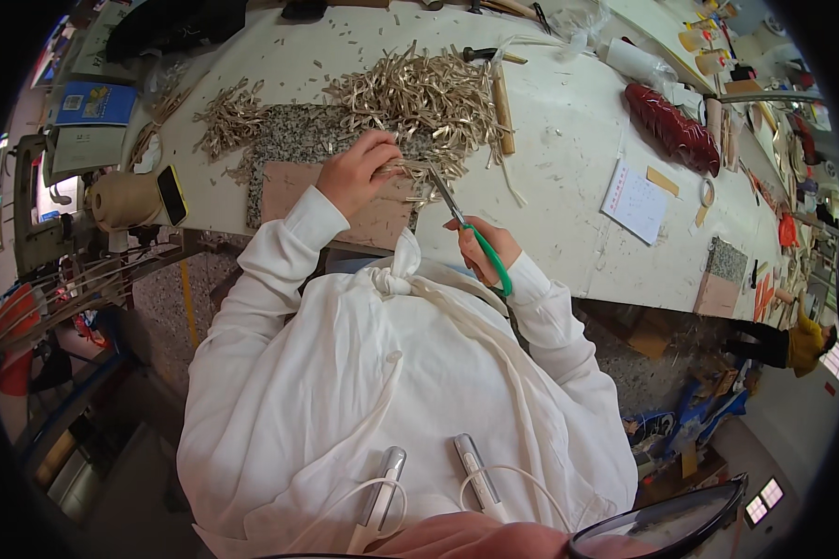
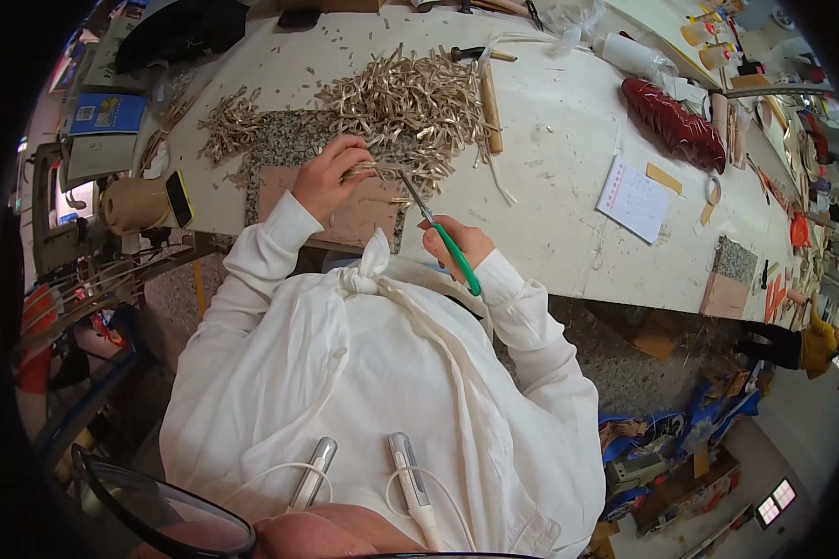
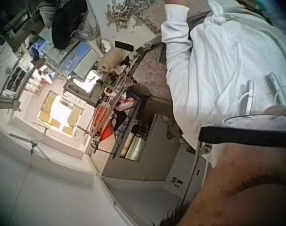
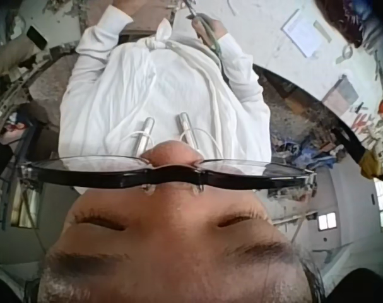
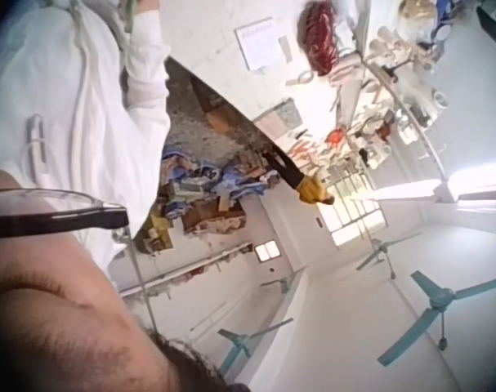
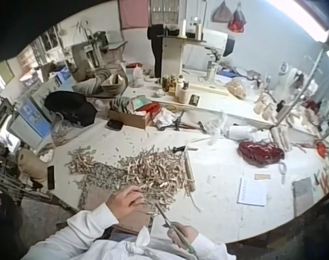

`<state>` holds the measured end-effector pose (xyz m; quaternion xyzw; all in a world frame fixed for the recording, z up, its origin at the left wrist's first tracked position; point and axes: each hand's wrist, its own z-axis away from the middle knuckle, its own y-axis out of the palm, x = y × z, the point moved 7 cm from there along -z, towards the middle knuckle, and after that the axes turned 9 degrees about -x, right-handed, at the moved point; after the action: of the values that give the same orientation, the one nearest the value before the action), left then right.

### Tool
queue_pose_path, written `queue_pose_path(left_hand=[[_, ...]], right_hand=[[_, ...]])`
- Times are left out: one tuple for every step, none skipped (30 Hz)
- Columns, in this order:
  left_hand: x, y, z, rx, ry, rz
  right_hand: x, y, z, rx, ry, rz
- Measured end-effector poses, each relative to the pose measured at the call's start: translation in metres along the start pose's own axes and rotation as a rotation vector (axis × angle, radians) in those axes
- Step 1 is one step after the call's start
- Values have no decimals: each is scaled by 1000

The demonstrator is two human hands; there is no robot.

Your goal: The person repeatedly picks up looped strips from a pile on the table by hand and trims them using scissors.

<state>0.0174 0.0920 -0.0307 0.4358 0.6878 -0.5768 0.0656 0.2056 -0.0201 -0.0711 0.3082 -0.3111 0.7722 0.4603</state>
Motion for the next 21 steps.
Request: queue_pose_path(left_hand=[[-1, 0, 2, -13, 5, 14], [-2, 0, 3, -26, 10, 28], [-5, -1, 4, -26, 12, 29], [-8, -1, 4, -21, 9, 42], [-10, 0, 4, -15, 6, 55], [-11, 0, 4, -17, 8, 54], [-11, 1, 6, -10, 8, 59], [-11, 2, 6, -4, 7, 64], [-15, 2, 5, -6, 8, 64], [-19, -5, 2, -114, -25, 141], [-20, -13, 2, -223, -58, 218], [-19, -10, 8, -226, -57, 213], [12, 2, 25, -324, -437, 547], [26, 13, 38, -353, -627, 712], [38, 22, 53, -416, -819, 878], [43, 45, 69, -300, -1126, 1147], [37, 65, 86, -160, -1429, 1409], [31, 67, 86, -173, -1429, 1410], [13, 73, 75, -164, -1357, 1565], [2, 75, 67, -155, -1275, 1718], [3, 76, 65, -162, -1235, 1728]], right_hand=[[2, 0, 0, -17, -22, 10], [4, -1, 1, -35, -43, 21], [3, 0, 2, -37, -43, 21], [3, 0, 3, -53, -53, 25], [3, 0, 4, -69, -64, 28], [2, 0, 5, -70, -66, 29], [2, 0, 5, -97, -84, 26], [2, -1, 5, -124, -102, 23], [2, -1, 6, -125, -103, 24], [2, -1, 6, -143, -103, 14], [2, -2, 6, -161, -103, 3], [3, -1, 7, -158, -107, 4], [3, -1, 7, -181, -113, -1], [2, -2, 6, -203, -119, -6], [1, 0, 6, -203, -120, -6], [1, 1, 6, -215, -144, -20], [2, 2, 6, -228, -169, -34], [3, 5, 6, -219, -173, -30], [2, 8, 6, -219, -160, -26], [1, 10, 6, -219, -147, -21], [1, 12, 6, -216, -148, -18]])
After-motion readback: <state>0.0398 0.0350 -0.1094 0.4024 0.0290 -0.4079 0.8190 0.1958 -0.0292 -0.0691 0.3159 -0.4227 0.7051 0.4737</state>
